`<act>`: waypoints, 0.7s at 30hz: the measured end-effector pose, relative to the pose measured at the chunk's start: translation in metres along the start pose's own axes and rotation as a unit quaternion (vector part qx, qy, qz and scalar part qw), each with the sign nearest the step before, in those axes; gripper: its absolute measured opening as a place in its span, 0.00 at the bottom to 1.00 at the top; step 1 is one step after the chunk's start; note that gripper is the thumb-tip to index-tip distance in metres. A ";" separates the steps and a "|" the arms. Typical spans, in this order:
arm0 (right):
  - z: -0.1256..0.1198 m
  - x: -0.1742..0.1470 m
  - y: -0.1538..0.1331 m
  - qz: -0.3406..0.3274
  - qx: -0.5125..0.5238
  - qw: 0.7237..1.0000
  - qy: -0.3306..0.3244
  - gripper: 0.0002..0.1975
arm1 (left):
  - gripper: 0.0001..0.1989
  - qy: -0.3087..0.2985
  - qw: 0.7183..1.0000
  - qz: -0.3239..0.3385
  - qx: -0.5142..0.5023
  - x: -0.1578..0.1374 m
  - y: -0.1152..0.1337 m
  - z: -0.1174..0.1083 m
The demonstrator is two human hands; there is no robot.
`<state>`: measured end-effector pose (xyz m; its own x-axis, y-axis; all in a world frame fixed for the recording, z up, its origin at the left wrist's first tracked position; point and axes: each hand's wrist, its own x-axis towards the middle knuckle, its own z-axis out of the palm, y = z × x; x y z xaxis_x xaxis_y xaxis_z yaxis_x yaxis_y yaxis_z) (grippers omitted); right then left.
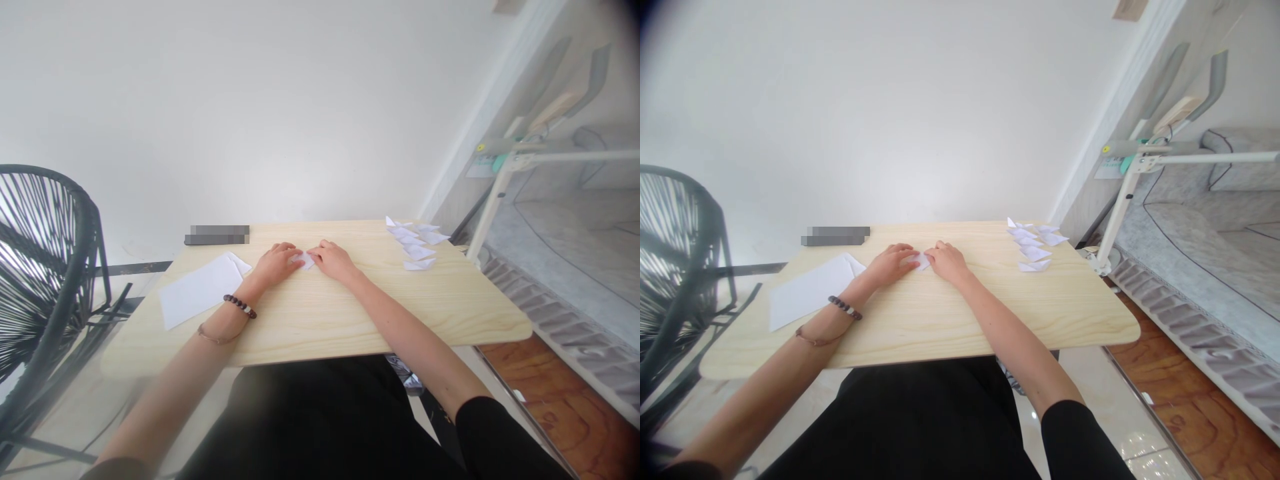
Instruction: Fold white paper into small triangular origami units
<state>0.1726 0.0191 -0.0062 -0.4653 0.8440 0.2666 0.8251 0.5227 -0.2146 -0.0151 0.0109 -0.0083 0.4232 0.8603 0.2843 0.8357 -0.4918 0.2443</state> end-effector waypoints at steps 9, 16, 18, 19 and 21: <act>-0.001 0.003 0.001 0.002 0.005 1.000 -0.019 0.16 | 0.19 0.004 1.000 -0.021 -0.006 0.001 0.000 0.000; 0.001 0.001 -0.002 0.014 -0.012 1.000 -0.003 0.18 | 0.15 0.046 0.997 -0.052 0.015 -0.001 0.008 -0.006; 0.002 0.001 -0.003 0.009 -0.023 1.000 -0.005 0.18 | 0.14 0.040 0.998 -0.051 0.023 -0.001 0.008 -0.006; 0.002 0.001 -0.003 0.007 -0.029 1.000 -0.008 0.18 | 0.14 0.035 0.998 -0.050 0.027 0.000 0.008 -0.005; 0.002 0.002 -0.004 0.005 -0.036 0.999 -0.014 0.18 | 0.14 0.026 0.998 -0.049 0.031 0.000 0.008 -0.005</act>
<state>0.1679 0.0187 -0.0064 -0.4640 0.8531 0.2387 0.8504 0.5044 -0.1496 -0.0099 0.0061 -0.0015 0.3201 0.8952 0.3101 0.8935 -0.3941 0.2155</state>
